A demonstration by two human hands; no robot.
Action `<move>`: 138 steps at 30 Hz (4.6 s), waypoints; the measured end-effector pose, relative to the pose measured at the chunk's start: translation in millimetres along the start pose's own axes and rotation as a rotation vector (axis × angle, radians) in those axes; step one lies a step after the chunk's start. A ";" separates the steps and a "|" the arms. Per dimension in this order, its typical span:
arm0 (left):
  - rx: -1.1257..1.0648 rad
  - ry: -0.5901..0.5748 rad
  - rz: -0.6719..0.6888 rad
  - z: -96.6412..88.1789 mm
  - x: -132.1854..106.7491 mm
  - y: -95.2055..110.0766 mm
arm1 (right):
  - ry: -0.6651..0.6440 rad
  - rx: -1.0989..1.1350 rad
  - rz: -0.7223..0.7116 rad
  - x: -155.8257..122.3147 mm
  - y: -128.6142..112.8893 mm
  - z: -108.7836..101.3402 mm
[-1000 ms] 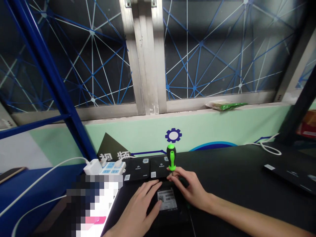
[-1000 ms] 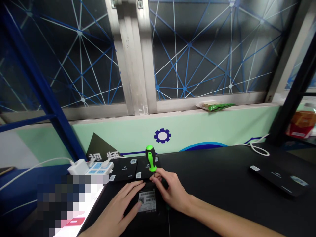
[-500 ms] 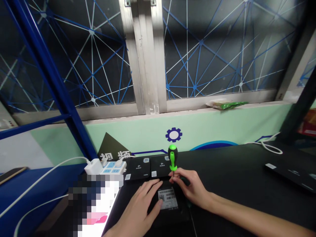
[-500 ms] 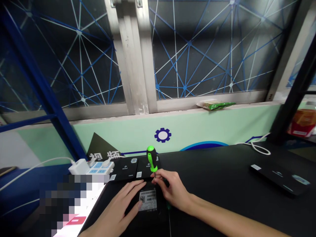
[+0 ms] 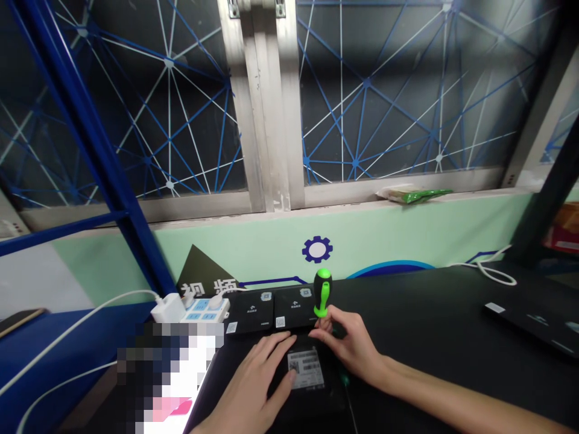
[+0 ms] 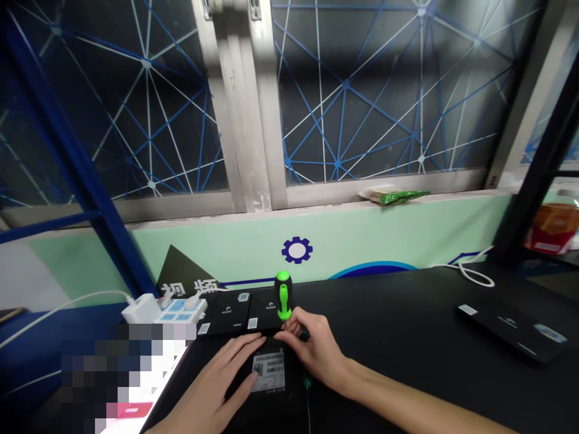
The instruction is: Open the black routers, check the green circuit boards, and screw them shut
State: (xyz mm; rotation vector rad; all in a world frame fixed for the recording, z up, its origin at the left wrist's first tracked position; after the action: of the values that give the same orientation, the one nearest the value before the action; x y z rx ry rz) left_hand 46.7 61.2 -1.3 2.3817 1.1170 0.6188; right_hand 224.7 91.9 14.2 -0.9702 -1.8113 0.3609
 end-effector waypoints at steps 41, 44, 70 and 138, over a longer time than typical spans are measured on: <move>0.030 0.020 0.026 -0.4 -1.7 -2.7 | -0.127 0.026 -0.096 -3.5 -11.5 6.2; 0.025 0.011 0.010 -0.6 -1.7 -3.5 | -0.116 0.020 -0.088 -3.5 -9.9 7.0; 0.041 0.039 0.101 -2.8 1.3 -6.1 | -0.051 0.028 -0.048 -1.7 -7.2 7.5; 0.031 -0.003 0.034 -0.9 0.3 -6.0 | -0.070 0.036 -0.051 -3.6 -4.1 8.1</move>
State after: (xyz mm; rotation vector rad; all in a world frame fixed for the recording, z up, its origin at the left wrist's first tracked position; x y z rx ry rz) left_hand 42.7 65.1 -3.9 2.4317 1.0942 0.6139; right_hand 216.4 88.1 10.8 -0.8945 -1.8827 0.3992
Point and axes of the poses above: each hand's wrist, its own x-axis towards the middle knuckle, its own z-axis out of the palm, y = z × x, the point moved 8 cm from there along x, towards the middle knuckle, and after that the axes turned 13 degrees about -x, right-handed, at the moved point
